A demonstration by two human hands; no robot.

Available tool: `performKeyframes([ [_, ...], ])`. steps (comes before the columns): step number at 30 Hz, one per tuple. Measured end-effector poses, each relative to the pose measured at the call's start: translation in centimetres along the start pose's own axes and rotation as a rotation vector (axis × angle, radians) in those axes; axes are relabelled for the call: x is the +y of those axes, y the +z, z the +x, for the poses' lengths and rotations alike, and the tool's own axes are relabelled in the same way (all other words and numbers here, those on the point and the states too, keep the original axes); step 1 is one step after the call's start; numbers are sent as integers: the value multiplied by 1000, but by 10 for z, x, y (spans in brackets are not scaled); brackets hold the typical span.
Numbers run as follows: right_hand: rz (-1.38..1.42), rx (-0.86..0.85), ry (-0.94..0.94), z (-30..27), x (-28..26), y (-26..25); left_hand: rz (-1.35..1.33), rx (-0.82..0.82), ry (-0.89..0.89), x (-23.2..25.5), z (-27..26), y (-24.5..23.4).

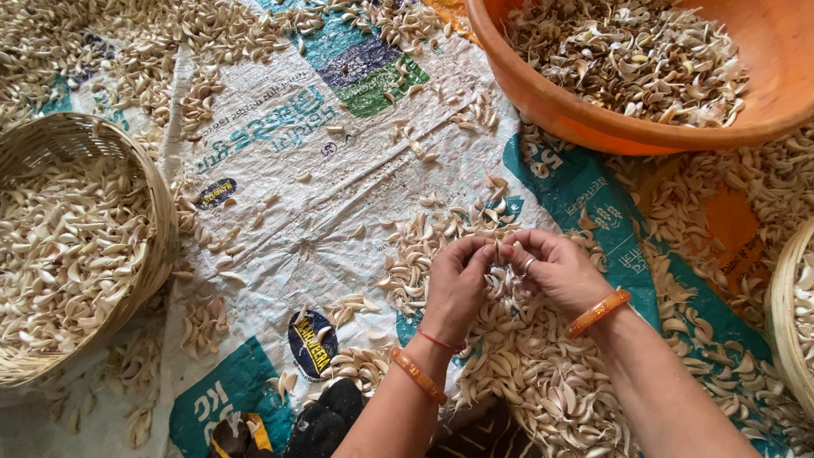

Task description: The person sits on a sack and sorts garlic cloves by hand, separating them into a woven basket and an orange bowl. The person repeatedly picks up cloves, inspects them, and places them into the containers.

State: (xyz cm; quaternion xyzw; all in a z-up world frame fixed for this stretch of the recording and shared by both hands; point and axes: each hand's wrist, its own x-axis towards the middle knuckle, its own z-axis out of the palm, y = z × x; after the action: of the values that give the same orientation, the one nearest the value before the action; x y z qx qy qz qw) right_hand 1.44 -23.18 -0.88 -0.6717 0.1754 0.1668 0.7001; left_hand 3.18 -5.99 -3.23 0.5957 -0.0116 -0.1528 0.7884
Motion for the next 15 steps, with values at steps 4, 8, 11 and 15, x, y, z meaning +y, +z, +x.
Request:
performKeyframes([
  [4,29,7,-5,-1,-2,-4,-25,65,-108,6,-1,-1],
  [8,-18,86,-75,-4,-5,-3,228,143,136,16,-1,-5],
  [11,-52,80,-108,-6,-9,0,135,77,25,20,-2,-3],
  [15,-121,45,-210,-8,-13,6,141,36,30,20,-6,1],
])
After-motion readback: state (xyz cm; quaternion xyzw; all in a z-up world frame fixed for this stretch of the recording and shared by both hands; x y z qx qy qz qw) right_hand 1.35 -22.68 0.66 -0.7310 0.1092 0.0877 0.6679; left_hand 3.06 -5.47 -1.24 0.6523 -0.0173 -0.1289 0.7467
